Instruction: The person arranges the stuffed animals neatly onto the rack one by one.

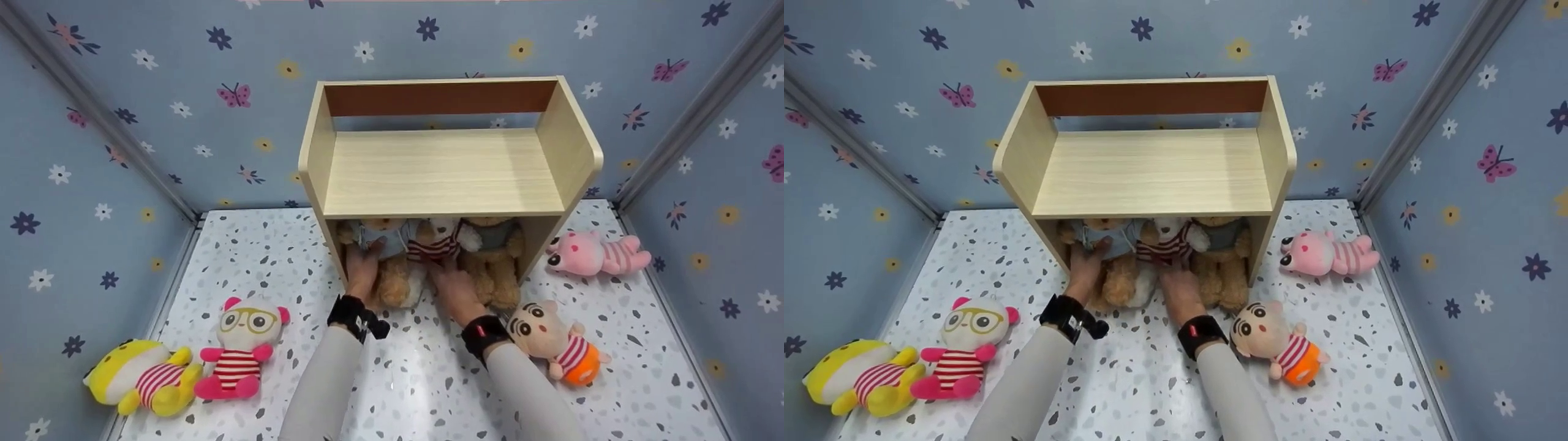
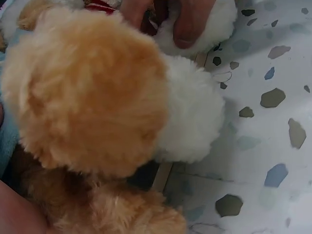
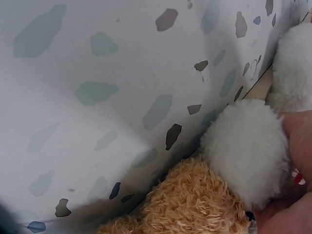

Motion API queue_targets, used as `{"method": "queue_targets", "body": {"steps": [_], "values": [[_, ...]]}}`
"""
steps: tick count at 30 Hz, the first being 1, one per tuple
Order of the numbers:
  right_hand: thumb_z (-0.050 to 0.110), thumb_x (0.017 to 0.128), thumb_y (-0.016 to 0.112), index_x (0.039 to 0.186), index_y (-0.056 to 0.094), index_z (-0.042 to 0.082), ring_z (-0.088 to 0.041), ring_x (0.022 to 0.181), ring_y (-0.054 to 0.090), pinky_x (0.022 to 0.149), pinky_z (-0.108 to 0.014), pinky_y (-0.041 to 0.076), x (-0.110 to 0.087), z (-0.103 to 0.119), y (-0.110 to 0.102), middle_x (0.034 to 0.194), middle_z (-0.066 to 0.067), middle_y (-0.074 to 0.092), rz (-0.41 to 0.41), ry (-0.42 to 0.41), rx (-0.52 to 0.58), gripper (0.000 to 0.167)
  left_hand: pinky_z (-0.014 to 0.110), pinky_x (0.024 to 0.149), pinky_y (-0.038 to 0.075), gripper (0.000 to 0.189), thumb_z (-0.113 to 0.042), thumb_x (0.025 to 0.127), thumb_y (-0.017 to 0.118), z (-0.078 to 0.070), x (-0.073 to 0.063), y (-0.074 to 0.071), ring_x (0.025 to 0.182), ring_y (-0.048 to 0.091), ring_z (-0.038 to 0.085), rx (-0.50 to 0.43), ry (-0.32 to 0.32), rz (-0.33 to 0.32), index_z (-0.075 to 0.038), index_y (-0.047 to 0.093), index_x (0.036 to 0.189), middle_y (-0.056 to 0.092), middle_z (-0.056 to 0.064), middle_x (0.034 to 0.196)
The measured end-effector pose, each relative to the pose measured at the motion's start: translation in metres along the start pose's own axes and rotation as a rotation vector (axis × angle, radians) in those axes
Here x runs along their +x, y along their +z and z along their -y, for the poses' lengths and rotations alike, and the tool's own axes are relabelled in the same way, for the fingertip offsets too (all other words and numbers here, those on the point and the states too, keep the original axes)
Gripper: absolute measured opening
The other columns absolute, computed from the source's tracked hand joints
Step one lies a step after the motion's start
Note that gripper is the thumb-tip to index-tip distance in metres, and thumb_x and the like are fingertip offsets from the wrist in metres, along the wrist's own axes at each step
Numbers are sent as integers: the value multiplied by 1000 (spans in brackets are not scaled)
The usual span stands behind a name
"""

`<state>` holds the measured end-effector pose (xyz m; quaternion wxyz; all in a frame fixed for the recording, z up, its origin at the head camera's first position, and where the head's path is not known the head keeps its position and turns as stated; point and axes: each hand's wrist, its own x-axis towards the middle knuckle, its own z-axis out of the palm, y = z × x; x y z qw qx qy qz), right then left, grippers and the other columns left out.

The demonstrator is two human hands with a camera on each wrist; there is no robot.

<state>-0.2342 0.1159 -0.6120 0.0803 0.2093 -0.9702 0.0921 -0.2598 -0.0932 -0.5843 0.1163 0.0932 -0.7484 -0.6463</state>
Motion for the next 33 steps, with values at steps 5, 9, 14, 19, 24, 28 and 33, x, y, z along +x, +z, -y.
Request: {"method": "queue_targets", "body": {"steps": [5, 9, 14, 19, 24, 28, 33], "values": [[-13, 77, 72, 153, 52, 19, -32, 66, 63, 52, -45, 55, 0, 2, -1, 134, -31, 53, 20, 15, 6, 85, 37, 123, 26, 76, -20, 101, 68, 10, -1, 3, 153, 29, 30, -2, -36, -36, 3, 24, 160, 31, 18, 165], [-13, 78, 71, 153, 52, 19, -32, 64, 62, 51, -44, 55, -1, 2, -3, 136, -31, 52, 35, 19, 9, 84, 42, 115, 39, 60, -20, 101, 66, 15, 1, 6, 140, 47, 34, 45, -95, -81, 6, 44, 150, 50, 22, 152], [-12, 81, 71, 150, 55, 17, -34, 66, 64, 51, -46, 56, -1, 2, -4, 135, -31, 53, 12, -1, -12, 76, 47, 88, 49, 32, -18, 106, 58, 18, 2, 16, 102, 62, 38, 151, -91, -127, 8, 61, 125, 63, 26, 116], [-13, 76, 77, 153, 51, 16, -37, 71, 64, 56, -49, 57, -1, 0, -6, 138, -34, 49, 43, 16, 14, 87, 54, 93, 49, 40, -14, 107, 52, 20, -13, 31, 107, 58, 49, 391, 124, -210, 16, 46, 132, 53, 38, 119], [-13, 84, 73, 150, 56, 19, -36, 67, 65, 54, -48, 57, -2, -3, -6, 138, -31, 51, 13, 26, 12, 76, 68, 115, 28, 78, -26, 102, 63, 29, -45, 40, 144, 28, 57, 578, 322, -204, 13, 23, 157, 21, 41, 159], [-11, 88, 70, 146, 60, 18, -37, 69, 65, 53, -49, 57, -2, -4, -5, 134, -29, 54, -31, 10, -6, 66, 79, 110, 23, 62, -19, 99, 64, 40, -62, 38, 147, 20, 60, 736, 553, -68, -3, 44, 155, 23, 31, 164], [-13, 78, 73, 151, 55, 18, -39, 70, 65, 54, -50, 57, -1, 0, -4, 136, -30, 52, 20, 0, 4, 82, 78, 112, 21, 56, -15, 103, 56, 47, -58, 25, 152, 17, 52, 931, 537, 54, -13, 44, 158, 24, 18, 169]]}}
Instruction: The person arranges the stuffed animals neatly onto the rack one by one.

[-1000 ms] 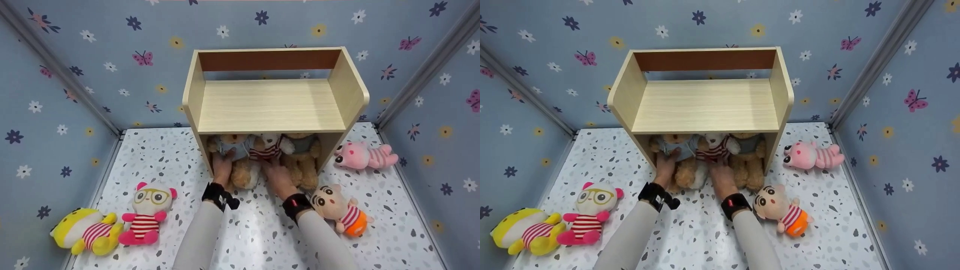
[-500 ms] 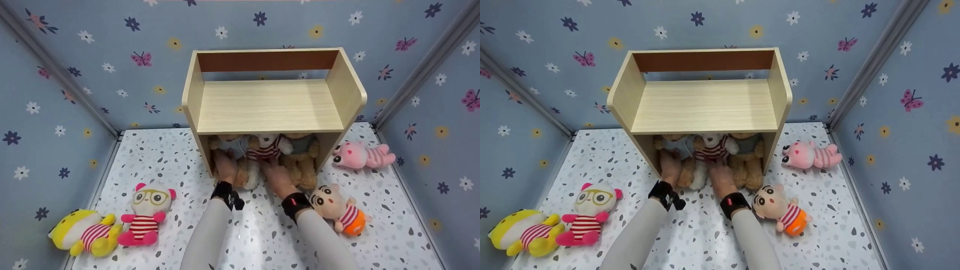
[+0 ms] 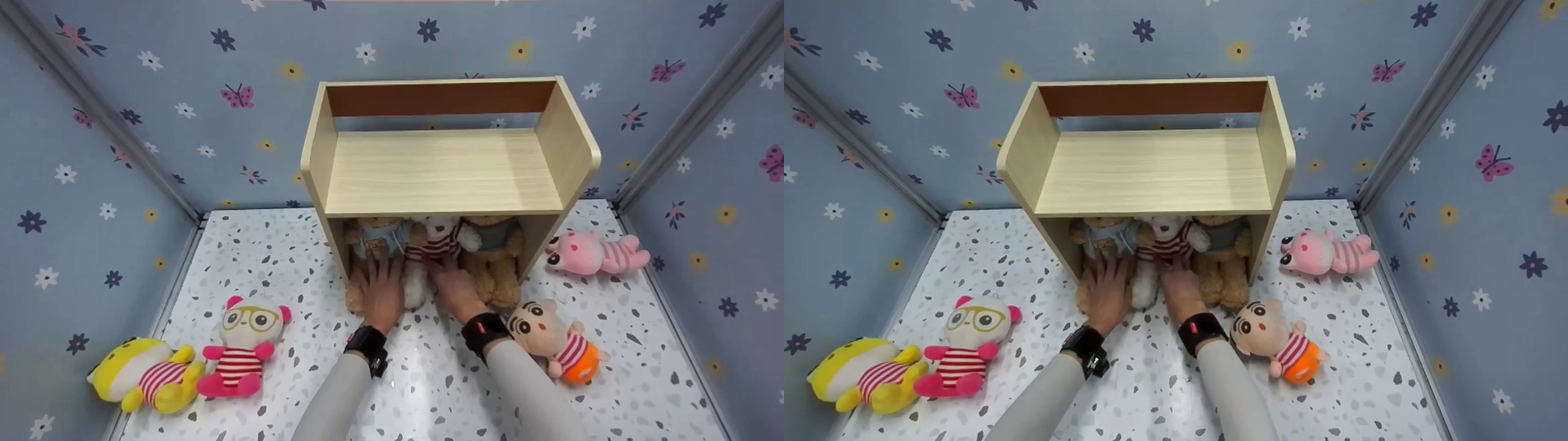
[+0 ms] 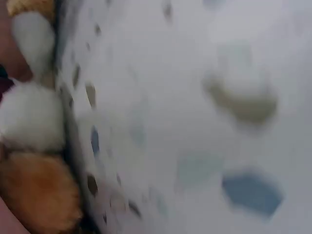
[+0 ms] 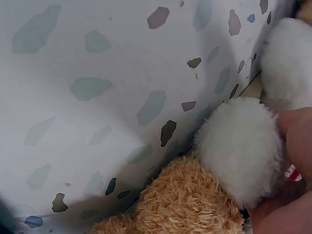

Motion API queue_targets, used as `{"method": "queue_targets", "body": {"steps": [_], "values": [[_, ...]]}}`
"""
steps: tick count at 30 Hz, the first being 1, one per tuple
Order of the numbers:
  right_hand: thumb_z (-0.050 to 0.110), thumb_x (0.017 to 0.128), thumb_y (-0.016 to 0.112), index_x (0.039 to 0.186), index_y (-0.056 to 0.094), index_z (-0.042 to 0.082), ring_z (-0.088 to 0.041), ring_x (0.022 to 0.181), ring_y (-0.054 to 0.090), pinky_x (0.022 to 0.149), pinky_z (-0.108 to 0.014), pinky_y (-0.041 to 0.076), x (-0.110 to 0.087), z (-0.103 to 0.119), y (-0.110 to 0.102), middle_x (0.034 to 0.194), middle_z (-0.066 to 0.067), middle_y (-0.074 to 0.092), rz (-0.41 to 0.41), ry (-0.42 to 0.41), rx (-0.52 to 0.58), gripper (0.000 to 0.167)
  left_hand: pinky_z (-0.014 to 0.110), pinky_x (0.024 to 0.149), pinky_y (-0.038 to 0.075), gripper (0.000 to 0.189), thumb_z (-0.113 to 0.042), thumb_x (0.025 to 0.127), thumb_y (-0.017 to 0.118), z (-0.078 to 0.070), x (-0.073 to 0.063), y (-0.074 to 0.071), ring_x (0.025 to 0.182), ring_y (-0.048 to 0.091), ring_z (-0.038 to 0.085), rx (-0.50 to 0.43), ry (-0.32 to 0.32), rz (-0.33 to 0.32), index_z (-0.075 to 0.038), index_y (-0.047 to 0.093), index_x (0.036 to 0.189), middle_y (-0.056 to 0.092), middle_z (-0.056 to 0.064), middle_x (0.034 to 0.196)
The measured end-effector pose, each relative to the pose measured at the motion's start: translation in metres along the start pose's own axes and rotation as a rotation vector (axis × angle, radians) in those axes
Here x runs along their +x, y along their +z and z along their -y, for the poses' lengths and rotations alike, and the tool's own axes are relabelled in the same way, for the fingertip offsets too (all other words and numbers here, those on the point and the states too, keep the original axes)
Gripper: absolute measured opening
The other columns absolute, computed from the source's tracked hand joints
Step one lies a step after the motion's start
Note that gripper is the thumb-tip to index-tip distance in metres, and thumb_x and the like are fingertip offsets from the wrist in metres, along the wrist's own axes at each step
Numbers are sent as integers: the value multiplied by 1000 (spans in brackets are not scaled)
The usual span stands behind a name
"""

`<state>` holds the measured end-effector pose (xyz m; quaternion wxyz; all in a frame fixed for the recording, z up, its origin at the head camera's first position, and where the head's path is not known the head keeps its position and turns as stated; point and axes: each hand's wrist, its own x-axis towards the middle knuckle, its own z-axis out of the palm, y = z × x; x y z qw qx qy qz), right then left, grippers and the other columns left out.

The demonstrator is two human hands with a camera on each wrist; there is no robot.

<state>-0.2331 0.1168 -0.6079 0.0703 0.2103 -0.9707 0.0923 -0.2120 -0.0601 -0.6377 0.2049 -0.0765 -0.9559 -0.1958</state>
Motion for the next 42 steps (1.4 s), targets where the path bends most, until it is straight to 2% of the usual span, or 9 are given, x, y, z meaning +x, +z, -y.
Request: {"method": "queue_targets", "body": {"steps": [6, 12, 19, 22, 27, 31, 34, 37, 42], "values": [[-13, 77, 75, 154, 51, 21, -38, 69, 65, 54, -49, 57, 0, 6, -1, 140, -30, 50, 29, 12, -6, 87, 77, 115, 9, 67, -3, 102, 50, 8, 15, -5, 156, 3, 47, -28, -109, 168, -15, 30, 165, 13, 13, 172], [-7, 81, 77, 151, 54, 17, -37, 69, 64, 54, -50, 56, -4, 11, 3, 138, -31, 52, -9, -17, -5, 78, 84, 108, 6, 62, -6, 102, 50, 3, 20, -5, 153, 4, 53, -53, -174, 170, -8, 35, 162, 15, 18, 171], [-6, 83, 76, 146, 59, 17, -40, 81, 65, 59, -55, 57, -8, 8, 5, 134, -27, 54, -7, 2, 20, 69, 76, 115, -5, 58, -33, 109, 43, -4, 14, -1, 153, 3, 54, -270, -227, 191, -4, 38, 159, 15, 20, 170], [-5, 86, 75, 143, 61, 17, -39, 74, 65, 56, -54, 57, -11, 7, 5, 132, -25, 56, -31, 15, -1, 63, 72, 119, 1, 65, -39, 108, 44, -9, -2, 1, 151, 7, 57, -285, -179, 174, -1, 34, 160, 14, 25, 169], [-7, 90, 72, 143, 62, 16, -39, 68, 65, 54, -53, 56, -14, 5, 7, 133, -27, 56, -74, 7, 4, 59, 72, 117, 15, 76, -40, 104, 55, -14, -34, 6, 148, 11, 62, -282, -50, 71, 9, 32, 157, 15, 36, 164], [-10, 91, 70, 143, 62, 16, -43, 71, 65, 57, -56, 56, -14, 4, 4, 135, -29, 55, -51, 12, 54, 60, 75, 114, 19, 77, -34, 103, 63, -16, -50, -4, 147, 11, 64, -312, 7, 35, 10, 30, 157, 13, 37, 164], [-11, 93, 65, 143, 62, 15, -45, 82, 67, 64, -56, 58, -10, 4, -1, 135, -30, 55, -34, 22, 114, 57, 71, 116, 21, 74, -26, 103, 65, -15, -55, -19, 149, 14, 60, -359, 2, 75, 8, 29, 159, 14, 36, 165], [-12, 93, 62, 143, 63, 13, -45, 100, 66, 77, -55, 58, -7, 4, -7, 137, -29, 55, -25, 38, 178, 56, 61, 117, 31, 63, -21, 104, 62, -9, -57, -32, 148, 27, 51, -379, -9, 92, 5, 36, 156, 26, 33, 162], [-9, 95, 65, 138, 65, 4, -44, 111, 62, 88, -55, 55, -10, 3, -12, 134, -28, 56, -93, 11, 278, 45, 49, 102, 50, 41, -11, 102, 65, 10, -59, -56, 132, 53, 39, -376, -5, -6, 5, 56, 138, 50, 28, 146]]}}
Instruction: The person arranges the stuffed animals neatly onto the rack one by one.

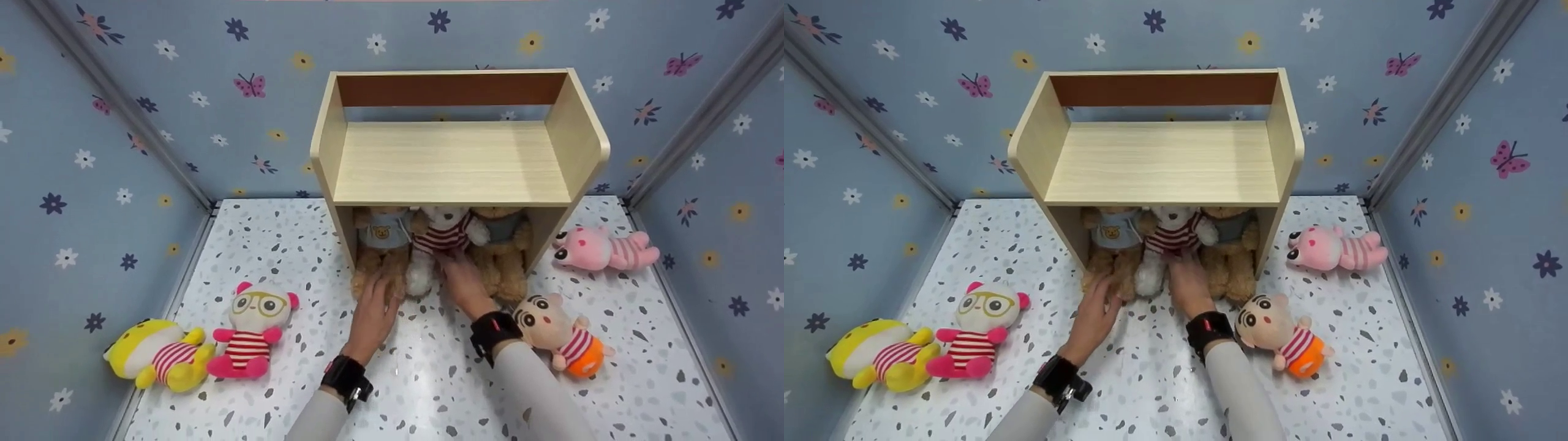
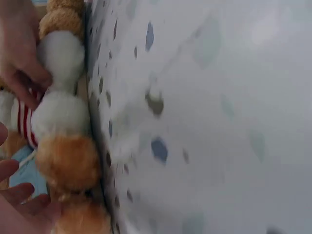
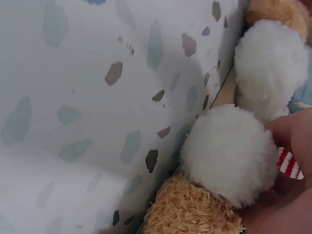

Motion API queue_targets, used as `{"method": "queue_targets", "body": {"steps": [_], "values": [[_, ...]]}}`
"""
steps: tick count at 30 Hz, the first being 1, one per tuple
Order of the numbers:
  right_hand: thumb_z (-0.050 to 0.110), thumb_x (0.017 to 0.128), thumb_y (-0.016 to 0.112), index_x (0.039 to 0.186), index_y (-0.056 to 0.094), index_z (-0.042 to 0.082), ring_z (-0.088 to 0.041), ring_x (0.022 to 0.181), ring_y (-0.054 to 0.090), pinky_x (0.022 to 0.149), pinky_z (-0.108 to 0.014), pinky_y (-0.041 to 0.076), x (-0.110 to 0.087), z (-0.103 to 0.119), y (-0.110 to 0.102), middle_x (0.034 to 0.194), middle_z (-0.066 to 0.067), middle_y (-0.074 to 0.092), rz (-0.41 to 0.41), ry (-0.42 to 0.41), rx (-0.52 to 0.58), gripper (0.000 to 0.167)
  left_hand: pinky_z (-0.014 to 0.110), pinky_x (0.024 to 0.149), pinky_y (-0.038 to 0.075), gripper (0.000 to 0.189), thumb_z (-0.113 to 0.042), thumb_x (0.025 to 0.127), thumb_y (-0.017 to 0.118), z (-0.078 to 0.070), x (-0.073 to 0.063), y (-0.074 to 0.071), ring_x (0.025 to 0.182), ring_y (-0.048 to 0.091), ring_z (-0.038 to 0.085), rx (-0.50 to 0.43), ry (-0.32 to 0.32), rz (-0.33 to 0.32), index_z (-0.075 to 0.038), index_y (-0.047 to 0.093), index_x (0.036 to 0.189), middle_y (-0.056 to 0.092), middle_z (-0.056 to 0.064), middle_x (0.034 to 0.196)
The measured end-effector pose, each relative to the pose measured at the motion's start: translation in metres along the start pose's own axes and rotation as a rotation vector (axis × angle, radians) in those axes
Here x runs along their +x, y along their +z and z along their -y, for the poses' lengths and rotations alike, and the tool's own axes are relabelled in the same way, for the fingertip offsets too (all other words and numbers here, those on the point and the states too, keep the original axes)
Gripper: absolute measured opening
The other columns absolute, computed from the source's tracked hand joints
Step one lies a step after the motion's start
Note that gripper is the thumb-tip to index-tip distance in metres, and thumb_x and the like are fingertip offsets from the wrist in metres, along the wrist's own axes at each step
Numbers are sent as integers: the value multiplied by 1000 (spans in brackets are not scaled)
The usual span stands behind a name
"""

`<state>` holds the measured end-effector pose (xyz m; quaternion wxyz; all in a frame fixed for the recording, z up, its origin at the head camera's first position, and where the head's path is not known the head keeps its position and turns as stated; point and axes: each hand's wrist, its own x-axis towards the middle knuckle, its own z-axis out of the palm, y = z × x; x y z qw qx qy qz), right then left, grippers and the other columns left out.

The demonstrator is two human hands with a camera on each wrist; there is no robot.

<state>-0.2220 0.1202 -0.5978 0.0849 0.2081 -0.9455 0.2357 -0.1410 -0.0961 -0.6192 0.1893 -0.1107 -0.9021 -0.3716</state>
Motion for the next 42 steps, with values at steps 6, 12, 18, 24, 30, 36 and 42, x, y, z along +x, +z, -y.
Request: {"method": "queue_targets", "body": {"steps": [6, 12, 18, 24, 30, 36, 42], "values": [[-6, 95, 68, 136, 64, 1, -41, 108, 63, 87, -54, 55, -16, 1, -10, 128, -25, 60, -147, -54, 89, 43, 50, 97, 53, 35, 2, 97, 62, 21, 0, -37, 130, 51, 39, -52, -24, -157, 0, 61, 132, 39, 26, 155], [-5, 95, 67, 143, 59, 7, -40, 108, 64, 77, -55, 56, -33, 2, -25, 134, -24, 58, -240, -46, 112, 50, 58, 102, 46, 33, 2, 94, 65, 48, -8, -82, 134, 46, 47, 6, -97, -306, 2, 62, 127, 36, 29, 155], [-4, 95, 67, 145, 59, 10, -40, 105, 63, 73, -55, 55, -51, -2, -35, 136, -24, 57, -289, -71, 91, 52, 66, 110, 30, 46, -2, 87, 78, 72, -23, -120, 142, 32, 50, 236, -198, -321, 5, 59, 128, 31, 34, 155], [-2, 96, 67, 148, 57, 9, -37, 112, 62, 84, -52, 55, -65, -6, -42, 137, -23, 57, -267, -69, 102, 54, 70, 114, 23, 72, -21, 85, 87, 90, -32, -147, 142, 28, 55, 299, -403, -219, 6, 50, 141, 23, 35, 158], [0, 97, 67, 148, 57, 10, -31, 108, 65, 86, -47, 57, -76, -10, -45, 137, -17, 58, -231, -70, 128, 53, 73, 114, 25, 90, -32, 89, 82, 101, -38, -166, 140, 30, 59, 297, -607, -58, 2, 33, 155, 15, 36, 162], [-2, 98, 65, 144, 61, 12, -23, 101, 65, 79, -42, 57, -81, -14, -47, 129, -11, 62, -222, -67, 137, 48, 72, 110, 32, 102, -29, 90, 80, 116, -43, -173, 135, 33, 61, 269, -734, 73, 2, 15, 162, 18, 41, 157], [-1, 97, 67, 142, 63, 11, -20, 93, 65, 69, -38, 56, -85, -16, -47, 124, -9, 64, -223, -48, 128, 46, 76, 104, 35, 113, -33, 86, 83, 128, -41, -170, 123, 39, 67, 289, -774, 159, -3, 8, 164, 22, 45, 150]]}}
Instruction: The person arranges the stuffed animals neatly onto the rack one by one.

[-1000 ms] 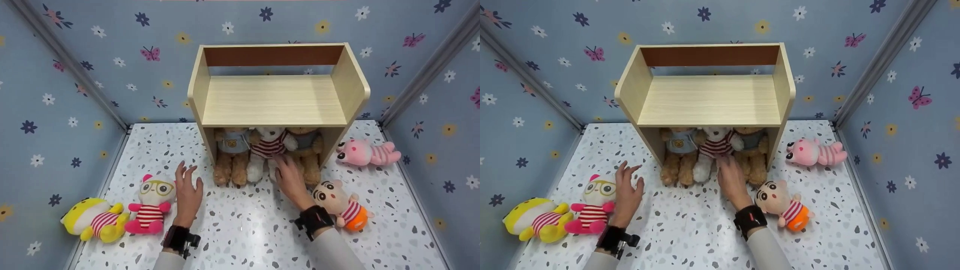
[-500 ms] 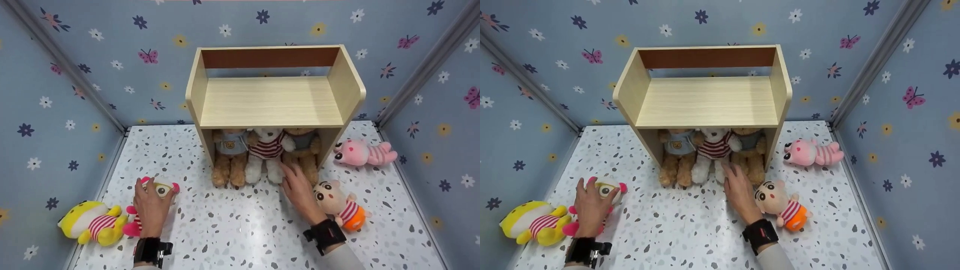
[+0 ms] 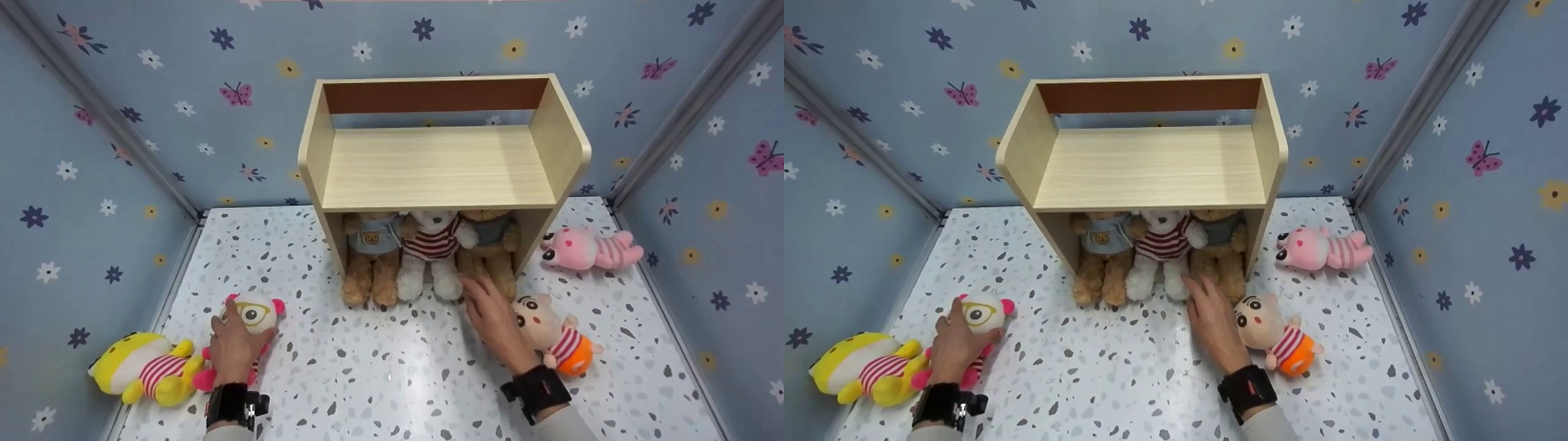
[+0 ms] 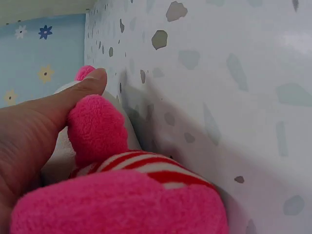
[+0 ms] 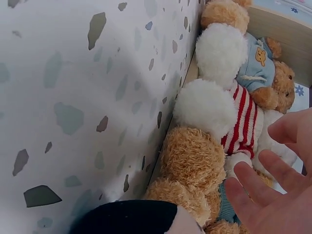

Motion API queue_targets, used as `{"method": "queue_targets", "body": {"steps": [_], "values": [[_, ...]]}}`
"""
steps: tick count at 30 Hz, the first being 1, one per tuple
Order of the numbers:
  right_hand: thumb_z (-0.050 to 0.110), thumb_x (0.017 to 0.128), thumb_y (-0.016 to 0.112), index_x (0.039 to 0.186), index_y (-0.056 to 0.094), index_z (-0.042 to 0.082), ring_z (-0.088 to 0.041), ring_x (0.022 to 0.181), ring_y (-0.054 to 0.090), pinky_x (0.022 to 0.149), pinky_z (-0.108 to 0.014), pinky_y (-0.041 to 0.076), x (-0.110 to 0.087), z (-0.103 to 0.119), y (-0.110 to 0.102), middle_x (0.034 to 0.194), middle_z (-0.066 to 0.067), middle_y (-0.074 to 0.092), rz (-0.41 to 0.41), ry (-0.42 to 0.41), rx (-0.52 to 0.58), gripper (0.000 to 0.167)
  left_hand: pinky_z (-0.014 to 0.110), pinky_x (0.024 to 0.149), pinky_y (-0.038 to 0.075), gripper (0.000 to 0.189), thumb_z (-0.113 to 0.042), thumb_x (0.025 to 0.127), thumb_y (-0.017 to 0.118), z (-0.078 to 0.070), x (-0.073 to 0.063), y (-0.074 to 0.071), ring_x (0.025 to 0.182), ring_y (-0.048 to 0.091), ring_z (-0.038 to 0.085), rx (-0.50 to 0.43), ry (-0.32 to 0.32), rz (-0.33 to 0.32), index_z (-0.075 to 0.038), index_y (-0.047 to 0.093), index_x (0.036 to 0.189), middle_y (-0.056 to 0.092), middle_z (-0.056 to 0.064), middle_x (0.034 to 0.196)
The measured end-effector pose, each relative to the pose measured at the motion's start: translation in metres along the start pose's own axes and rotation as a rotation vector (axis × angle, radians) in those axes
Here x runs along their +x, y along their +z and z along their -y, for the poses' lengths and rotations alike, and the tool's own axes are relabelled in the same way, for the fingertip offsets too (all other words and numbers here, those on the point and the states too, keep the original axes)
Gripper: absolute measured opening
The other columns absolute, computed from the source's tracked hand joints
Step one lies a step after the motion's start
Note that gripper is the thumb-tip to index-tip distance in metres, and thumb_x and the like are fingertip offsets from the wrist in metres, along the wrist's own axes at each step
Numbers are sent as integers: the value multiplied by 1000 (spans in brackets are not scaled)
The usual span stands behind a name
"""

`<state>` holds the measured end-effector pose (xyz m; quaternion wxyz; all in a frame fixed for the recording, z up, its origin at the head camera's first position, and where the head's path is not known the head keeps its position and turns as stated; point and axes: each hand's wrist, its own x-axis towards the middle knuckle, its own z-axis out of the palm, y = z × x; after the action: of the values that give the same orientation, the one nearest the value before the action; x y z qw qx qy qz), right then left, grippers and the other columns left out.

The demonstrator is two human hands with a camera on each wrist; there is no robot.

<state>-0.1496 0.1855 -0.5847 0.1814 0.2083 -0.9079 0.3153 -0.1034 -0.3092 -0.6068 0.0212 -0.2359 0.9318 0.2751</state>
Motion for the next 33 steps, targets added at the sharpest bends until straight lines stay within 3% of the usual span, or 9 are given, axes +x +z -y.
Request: {"method": "queue_targets", "body": {"steps": [2, 6, 9, 14, 20, 26, 33], "values": [[-2, 96, 67, 142, 63, 11, -21, 94, 65, 70, -38, 56, -1, -1, 0, 125, -10, 64, -3, -1, 2, 47, 76, 100, 38, 108, -30, 86, 83, 1, 1, 1, 119, 43, 68, 18, 19, -24, -5, 11, 164, 28, 47, 145], [-4, 95, 68, 141, 63, 9, -20, 94, 65, 70, -39, 57, -2, -2, 1, 126, -10, 63, -8, -13, 12, 48, 74, 92, 42, 94, -18, 85, 82, 0, 0, 3, 110, 48, 65, 16, 68, -137, -5, 26, 159, 40, 45, 130], [-3, 95, 68, 140, 63, 9, -20, 95, 65, 72, -40, 57, -2, -2, 1, 126, -10, 63, -10, -18, 19, 47, 72, 94, 39, 90, -12, 83, 84, -6, -2, 6, 111, 46, 62, -26, 76, -218, -6, 32, 157, 42, 43, 130], [-2, 96, 67, 141, 63, 10, -19, 97, 66, 75, -39, 58, -2, 0, 0, 127, -9, 63, -5, -15, 16, 46, 67, 102, 34, 86, -6, 81, 84, -25, -10, 12, 118, 42, 55, -163, 105, -324, -3, 37, 153, 40, 38, 135], [-4, 94, 68, 140, 63, 8, -19, 94, 67, 73, -35, 58, -2, 1, 0, 126, -10, 63, -8, -32, 12, 48, 65, 102, 35, 86, 2, 77, 86, -52, -23, 21, 119, 43, 51, -274, 218, -410, -5, 41, 150, 40, 33, 134], [-3, 95, 67, 138, 65, 8, -21, 88, 66, 65, -37, 57, -2, 4, 2, 121, -11, 64, -27, -67, -1, 45, 62, 100, 38, 89, 6, 74, 87, -78, -40, 35, 120, 44, 49, -357, 305, -418, -9, 43, 150, 40, 28, 134], [3, 96, 70, 135, 68, 12, -28, 101, 70, 80, -43, 60, -5, 14, 11, 128, -13, 66, -14, -91, -36, 40, 60, 100, 40, 89, 9, 71, 87, -108, -62, 61, 122, 44, 46, -402, 400, -371, -11, 45, 148, 41, 25, 134]]}}
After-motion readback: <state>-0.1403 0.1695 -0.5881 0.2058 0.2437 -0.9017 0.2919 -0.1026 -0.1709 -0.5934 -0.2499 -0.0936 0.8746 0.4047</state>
